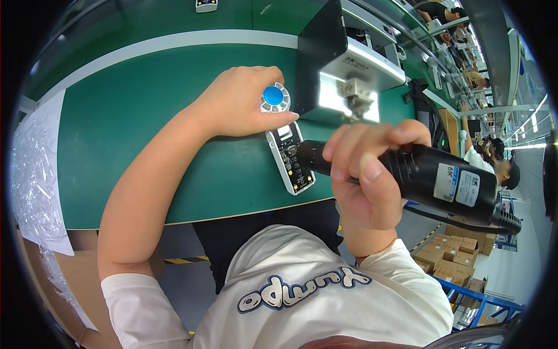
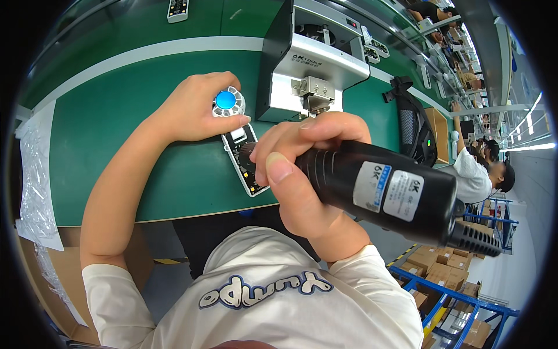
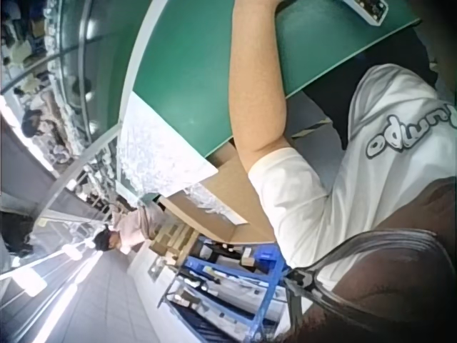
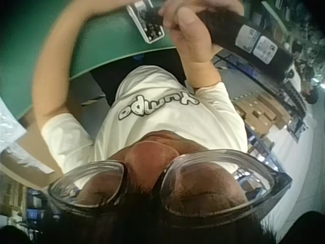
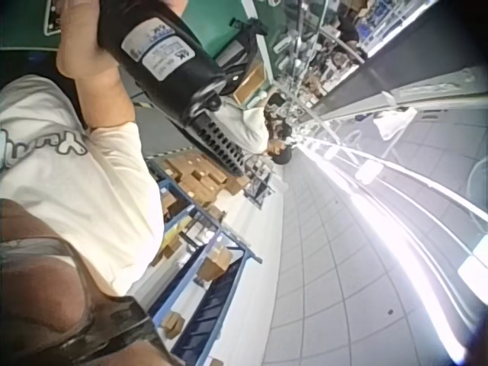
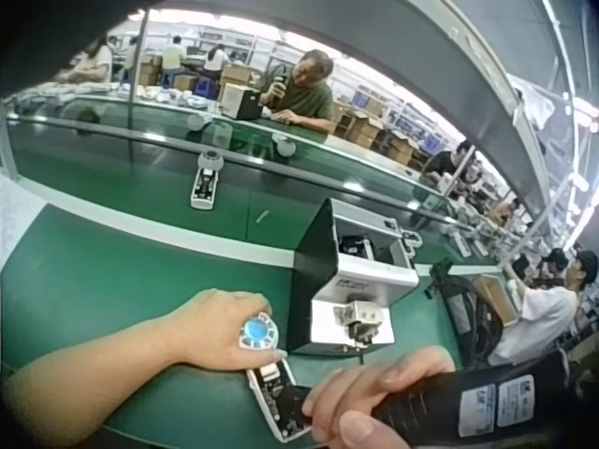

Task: Assemble electronic components onto a circuit board and perform testing using industrial fixtures and an electric screwdriver.

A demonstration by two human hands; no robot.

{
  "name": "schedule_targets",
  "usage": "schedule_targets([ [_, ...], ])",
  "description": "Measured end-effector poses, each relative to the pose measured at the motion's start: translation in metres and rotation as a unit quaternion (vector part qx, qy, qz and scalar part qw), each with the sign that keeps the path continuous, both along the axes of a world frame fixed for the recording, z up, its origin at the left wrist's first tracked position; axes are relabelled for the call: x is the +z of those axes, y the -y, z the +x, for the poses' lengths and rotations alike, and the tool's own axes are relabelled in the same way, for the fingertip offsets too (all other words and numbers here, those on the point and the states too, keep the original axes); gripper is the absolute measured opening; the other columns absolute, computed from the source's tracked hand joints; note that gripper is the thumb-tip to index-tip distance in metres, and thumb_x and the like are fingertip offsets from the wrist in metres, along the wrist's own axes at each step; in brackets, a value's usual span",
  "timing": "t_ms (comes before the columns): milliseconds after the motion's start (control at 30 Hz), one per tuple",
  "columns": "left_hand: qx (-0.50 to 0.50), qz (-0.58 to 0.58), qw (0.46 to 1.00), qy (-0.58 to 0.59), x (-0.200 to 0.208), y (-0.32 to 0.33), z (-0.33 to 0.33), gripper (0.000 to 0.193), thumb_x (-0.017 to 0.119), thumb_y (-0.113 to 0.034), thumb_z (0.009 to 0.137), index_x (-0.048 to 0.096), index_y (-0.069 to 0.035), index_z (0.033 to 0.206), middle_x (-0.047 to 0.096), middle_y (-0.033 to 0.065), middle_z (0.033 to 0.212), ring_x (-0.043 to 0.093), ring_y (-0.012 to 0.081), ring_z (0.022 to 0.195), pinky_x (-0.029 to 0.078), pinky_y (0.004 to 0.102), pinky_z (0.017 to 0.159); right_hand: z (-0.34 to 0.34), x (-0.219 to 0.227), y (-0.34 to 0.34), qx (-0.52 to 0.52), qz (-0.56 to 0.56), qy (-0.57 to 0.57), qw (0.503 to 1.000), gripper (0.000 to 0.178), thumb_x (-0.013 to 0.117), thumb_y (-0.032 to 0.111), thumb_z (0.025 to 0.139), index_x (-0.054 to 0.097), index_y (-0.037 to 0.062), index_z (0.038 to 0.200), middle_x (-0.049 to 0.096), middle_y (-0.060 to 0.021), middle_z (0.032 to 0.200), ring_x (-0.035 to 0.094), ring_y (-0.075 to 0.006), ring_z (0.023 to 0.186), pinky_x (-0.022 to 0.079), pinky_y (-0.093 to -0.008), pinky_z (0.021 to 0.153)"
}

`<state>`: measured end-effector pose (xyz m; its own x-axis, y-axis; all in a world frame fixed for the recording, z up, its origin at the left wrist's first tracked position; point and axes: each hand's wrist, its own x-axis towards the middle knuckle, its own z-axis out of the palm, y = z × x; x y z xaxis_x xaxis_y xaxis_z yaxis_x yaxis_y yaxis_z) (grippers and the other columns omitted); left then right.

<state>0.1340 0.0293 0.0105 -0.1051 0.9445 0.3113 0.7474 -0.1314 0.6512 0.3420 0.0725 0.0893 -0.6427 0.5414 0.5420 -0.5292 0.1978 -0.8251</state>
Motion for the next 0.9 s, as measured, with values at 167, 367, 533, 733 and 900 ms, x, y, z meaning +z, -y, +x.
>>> schedule_targets([
  [167, 0.002, -0.006, 1.0, 0.008, 0.001, 0.0, 0.001, 0.046, 0.077, -0.038, 0.074, 0.061, -0.001, 0.097, 0.065, 0.0159, 0.086, 0.064, 0.0342, 0.078, 0.05, 0.04, 0.069, 0.002, -0.001, 0.0, -0.001, -0.003, 0.023, 1.0, 0.037, 0.06, 0.008, 0.084, 0.044, 0.0098, 0.118, 0.053, -0.0063, 0.071, 0.052, -0.019, 0.058, 0.045, -0.0394, 0.066],
  [367, 0.005, -0.007, 1.0, 0.014, 0.0, 0.0, 0.002, 0.046, 0.077, -0.037, 0.073, 0.062, 0.0, 0.096, 0.065, 0.0166, 0.086, 0.064, 0.0351, 0.077, 0.051, 0.0408, 0.069, -0.005, -0.002, 0.0, 0.009, 0.008, 0.043, 0.999, 0.036, 0.063, 0.008, 0.084, 0.046, 0.0107, 0.115, 0.054, -0.0058, 0.072, 0.052, -0.0187, 0.057, 0.045, -0.0388, 0.066],
  [533, -0.015, 0.037, 0.999, -0.015, 0.001, -0.004, -0.005, 0.045, 0.077, -0.036, 0.074, 0.062, -0.001, 0.097, 0.066, 0.017, 0.086, 0.065, 0.0357, 0.078, 0.051, 0.0413, 0.069, -0.011, -0.005, -0.015, 0.074, 0.03, -0.002, 0.997, 0.037, 0.064, 0.007, 0.082, 0.047, 0.0097, 0.115, 0.053, -0.0045, 0.07, 0.05, -0.0178, 0.056, 0.045, -0.0374, 0.065],
  [733, 0.014, 0.031, 0.999, 0.009, 0.01, 0.001, 0.001, 0.052, 0.074, -0.045, 0.077, 0.063, 0.0, 0.101, 0.066, 0.02, 0.107, 0.065, 0.0373, 0.096, 0.052, 0.0425, 0.081, 0.064, 0.006, -0.082, 0.058, -0.24, -0.179, 0.952, 0.028, 0.053, 0.009, 0.084, 0.051, 0.0051, 0.112, 0.046, -0.0022, 0.071, 0.046, -0.0142, 0.06, 0.042, -0.0341, 0.065],
  [900, 0.292, 0.099, 0.95, -0.044, -0.001, -0.017, -0.052, 0.047, 0.073, -0.039, 0.079, 0.061, -0.001, 0.103, 0.063, 0.0189, 0.106, 0.061, 0.037, 0.098, 0.049, 0.0437, 0.083, 0.149, -0.068, -0.135, 0.012, -0.415, -0.156, 0.896, 0.028, 0.052, 0.01, 0.086, 0.055, 0.0052, 0.113, 0.041, 0.0007, 0.069, 0.041, -0.0113, 0.058, 0.038, -0.0306, 0.061],
])
